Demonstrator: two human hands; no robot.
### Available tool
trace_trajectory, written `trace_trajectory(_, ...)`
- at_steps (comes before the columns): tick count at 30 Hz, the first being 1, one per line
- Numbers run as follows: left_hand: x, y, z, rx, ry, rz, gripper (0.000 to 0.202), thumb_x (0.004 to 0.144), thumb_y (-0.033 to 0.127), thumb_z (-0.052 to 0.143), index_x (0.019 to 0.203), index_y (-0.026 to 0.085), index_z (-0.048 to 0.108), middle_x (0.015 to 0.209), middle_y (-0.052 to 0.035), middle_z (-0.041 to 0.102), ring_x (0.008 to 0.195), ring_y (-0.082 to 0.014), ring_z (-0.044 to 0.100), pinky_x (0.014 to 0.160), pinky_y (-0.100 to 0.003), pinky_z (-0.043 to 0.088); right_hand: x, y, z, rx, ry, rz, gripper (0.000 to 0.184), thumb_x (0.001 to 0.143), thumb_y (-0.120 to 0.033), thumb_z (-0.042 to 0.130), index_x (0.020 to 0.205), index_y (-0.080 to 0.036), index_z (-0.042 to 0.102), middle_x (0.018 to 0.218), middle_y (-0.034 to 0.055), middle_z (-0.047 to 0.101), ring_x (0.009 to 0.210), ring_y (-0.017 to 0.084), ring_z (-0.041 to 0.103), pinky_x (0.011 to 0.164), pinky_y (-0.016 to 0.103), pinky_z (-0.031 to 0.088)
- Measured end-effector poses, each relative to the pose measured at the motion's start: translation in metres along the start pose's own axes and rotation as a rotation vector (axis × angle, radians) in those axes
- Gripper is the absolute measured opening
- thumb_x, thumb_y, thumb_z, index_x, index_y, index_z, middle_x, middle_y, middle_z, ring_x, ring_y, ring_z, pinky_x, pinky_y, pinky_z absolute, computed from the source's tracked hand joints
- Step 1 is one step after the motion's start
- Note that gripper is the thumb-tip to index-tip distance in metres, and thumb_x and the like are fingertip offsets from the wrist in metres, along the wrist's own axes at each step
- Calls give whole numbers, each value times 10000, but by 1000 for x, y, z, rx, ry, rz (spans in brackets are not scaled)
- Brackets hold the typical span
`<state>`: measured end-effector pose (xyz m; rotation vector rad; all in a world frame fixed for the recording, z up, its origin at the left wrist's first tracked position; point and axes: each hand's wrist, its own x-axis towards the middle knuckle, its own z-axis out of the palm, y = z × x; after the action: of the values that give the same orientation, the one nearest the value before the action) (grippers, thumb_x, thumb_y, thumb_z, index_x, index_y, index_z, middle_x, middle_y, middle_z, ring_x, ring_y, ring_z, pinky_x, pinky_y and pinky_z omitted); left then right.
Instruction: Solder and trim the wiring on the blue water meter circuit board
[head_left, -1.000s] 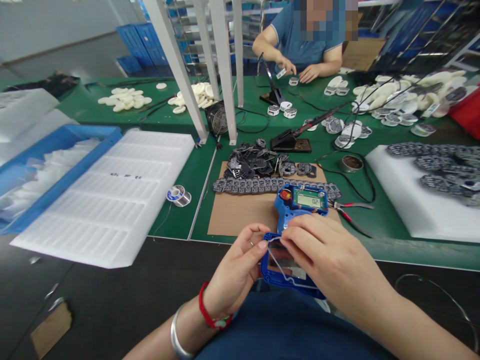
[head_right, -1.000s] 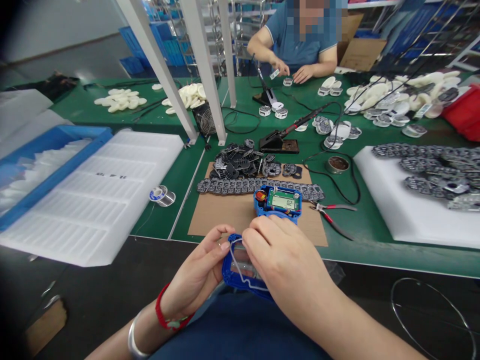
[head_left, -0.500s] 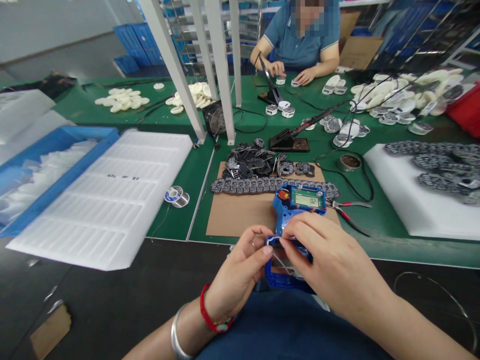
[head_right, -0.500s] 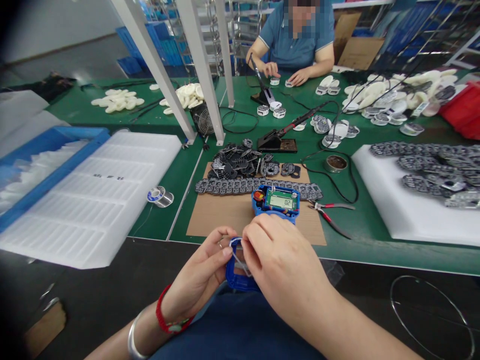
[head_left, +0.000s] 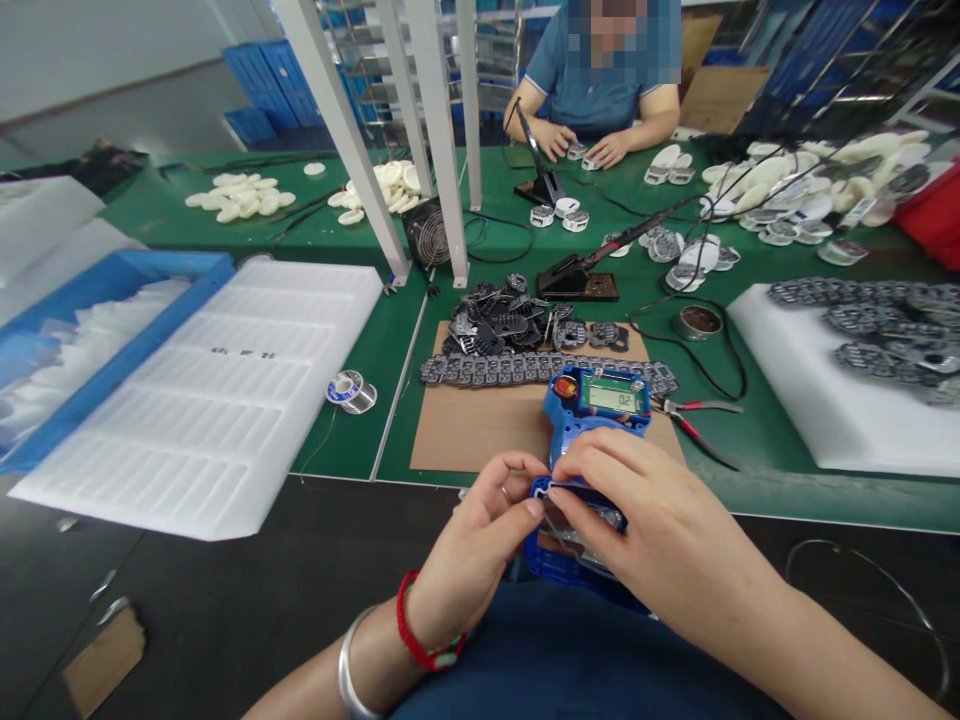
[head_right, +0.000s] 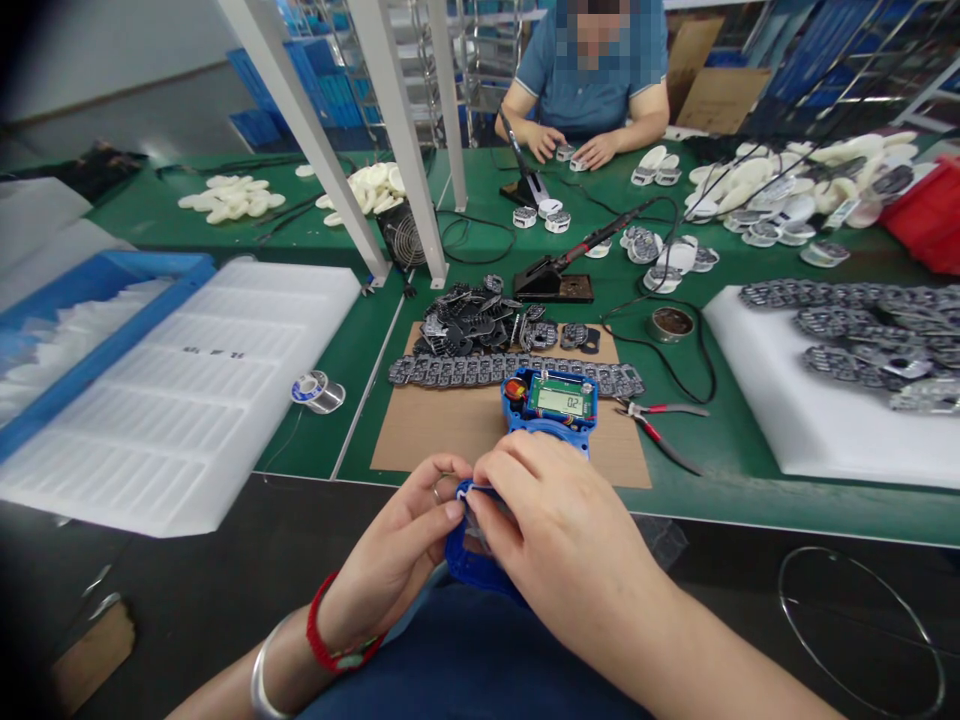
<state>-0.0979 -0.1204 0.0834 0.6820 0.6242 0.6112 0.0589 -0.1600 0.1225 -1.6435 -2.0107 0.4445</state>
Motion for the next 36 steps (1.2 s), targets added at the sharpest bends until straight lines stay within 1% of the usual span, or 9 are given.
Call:
trace_trajectory(8,-2,-2,0,40,0,5,188,823,194,626,989,210,539,908,-3,635,727,-93,591,646,-197,477,0,-1,2,37,13,20,82,900,-116,532,832,-159,547,859,46,563,811,213,512,742,376,429)
trace_trajectory(13,-1,-3,1,37,-18,0,181,824,218,640,984,204,558,892,-9,645,723,-93,588,656,-197,473,-1,-2,2,50,13,68,99,883,-108,557,815,-174,529,849,29,554,810,204,508,741,363,415)
trace_trajectory(16,0,-4,1,36,-20,8,184,817,220,655,976,194,565,861,-7,653,722,-90,593,647,-184,454,-2,-2,1,87,4,107,108,876,-102,555,811,-180,518,859,20,546,820,195,504,742,355,406)
trace_trajectory(21,1,-5,2,53,18,35,185,789,223,691,926,176,575,713,27,638,627,-69,564,608,-172,421,-3,-4,0,143,-18,143,141,839,-52,542,816,-187,507,866,12,541,831,188,502,731,340,390)
trace_trajectory(27,1,-3,3,144,61,48,191,779,250,700,912,169,588,690,16,646,623,-86,583,608,-191,430,-4,-7,-6,245,-23,174,185,834,-21,524,773,-192,490,831,0,538,788,164,507,705,308,391)
trace_trajectory(36,-1,-3,4,214,60,44,200,789,280,689,921,173,584,672,21,642,627,-95,594,642,-210,466,-6,-3,-2,201,14,141,170,841,-43,517,753,-186,495,809,12,530,768,174,497,699,320,390)
